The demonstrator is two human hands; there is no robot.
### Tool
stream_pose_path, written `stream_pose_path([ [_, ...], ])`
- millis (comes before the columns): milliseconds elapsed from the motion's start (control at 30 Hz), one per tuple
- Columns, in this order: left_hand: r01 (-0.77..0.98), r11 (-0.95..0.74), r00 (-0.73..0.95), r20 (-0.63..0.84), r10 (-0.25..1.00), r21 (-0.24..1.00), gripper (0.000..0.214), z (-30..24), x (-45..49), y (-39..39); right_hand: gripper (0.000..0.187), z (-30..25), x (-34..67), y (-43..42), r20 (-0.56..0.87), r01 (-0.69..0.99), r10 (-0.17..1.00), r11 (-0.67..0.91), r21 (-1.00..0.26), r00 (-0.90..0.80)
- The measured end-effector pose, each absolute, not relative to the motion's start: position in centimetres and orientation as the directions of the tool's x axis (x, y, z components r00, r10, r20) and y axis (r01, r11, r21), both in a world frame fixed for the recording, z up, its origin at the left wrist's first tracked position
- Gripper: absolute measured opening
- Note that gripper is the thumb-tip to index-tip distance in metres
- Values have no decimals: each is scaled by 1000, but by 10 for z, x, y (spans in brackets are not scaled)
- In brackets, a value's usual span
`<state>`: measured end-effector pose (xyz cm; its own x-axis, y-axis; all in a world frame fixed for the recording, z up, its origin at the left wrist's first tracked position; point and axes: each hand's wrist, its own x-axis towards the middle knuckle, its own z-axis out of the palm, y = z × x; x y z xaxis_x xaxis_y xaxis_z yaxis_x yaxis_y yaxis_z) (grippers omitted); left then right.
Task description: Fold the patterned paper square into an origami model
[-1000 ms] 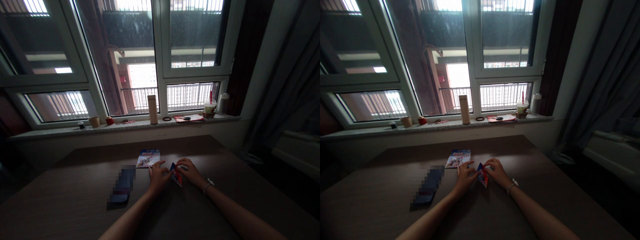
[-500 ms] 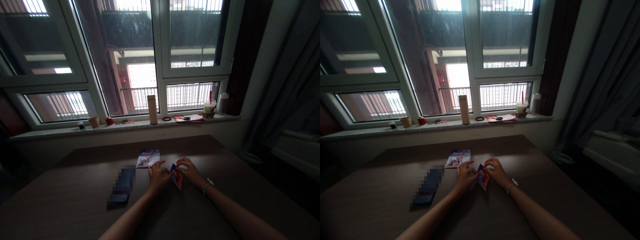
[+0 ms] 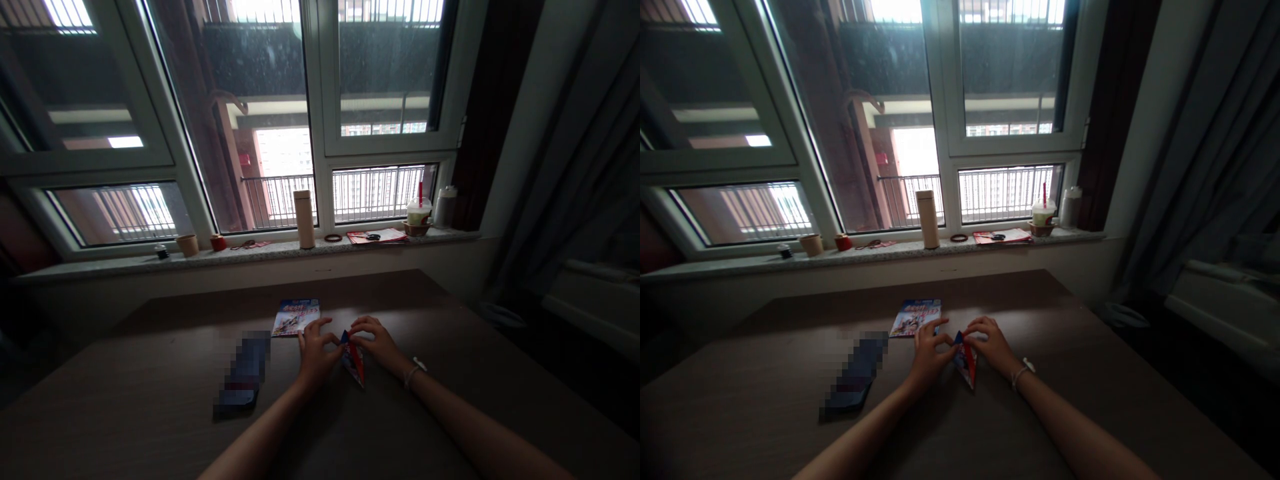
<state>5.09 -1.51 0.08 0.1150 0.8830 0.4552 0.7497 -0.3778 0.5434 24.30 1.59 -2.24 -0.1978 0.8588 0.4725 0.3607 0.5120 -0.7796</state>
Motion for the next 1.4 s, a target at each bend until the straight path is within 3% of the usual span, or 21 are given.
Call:
stream_pose_path([
  [633,740,-395,120,471,874,545,11,4,56,-17,15,-16,237,13,498,339,848,529,-778,-181],
  [1100,732,-404,123,476,871,549,10,2,57,-14,25,-17,234,15,514,344,845,531,-774,-148],
  [1400,743,-375,73,490,869,554,8,-4,55,-11,24,-21,241,16,485,416,855,514,-750,-183],
])
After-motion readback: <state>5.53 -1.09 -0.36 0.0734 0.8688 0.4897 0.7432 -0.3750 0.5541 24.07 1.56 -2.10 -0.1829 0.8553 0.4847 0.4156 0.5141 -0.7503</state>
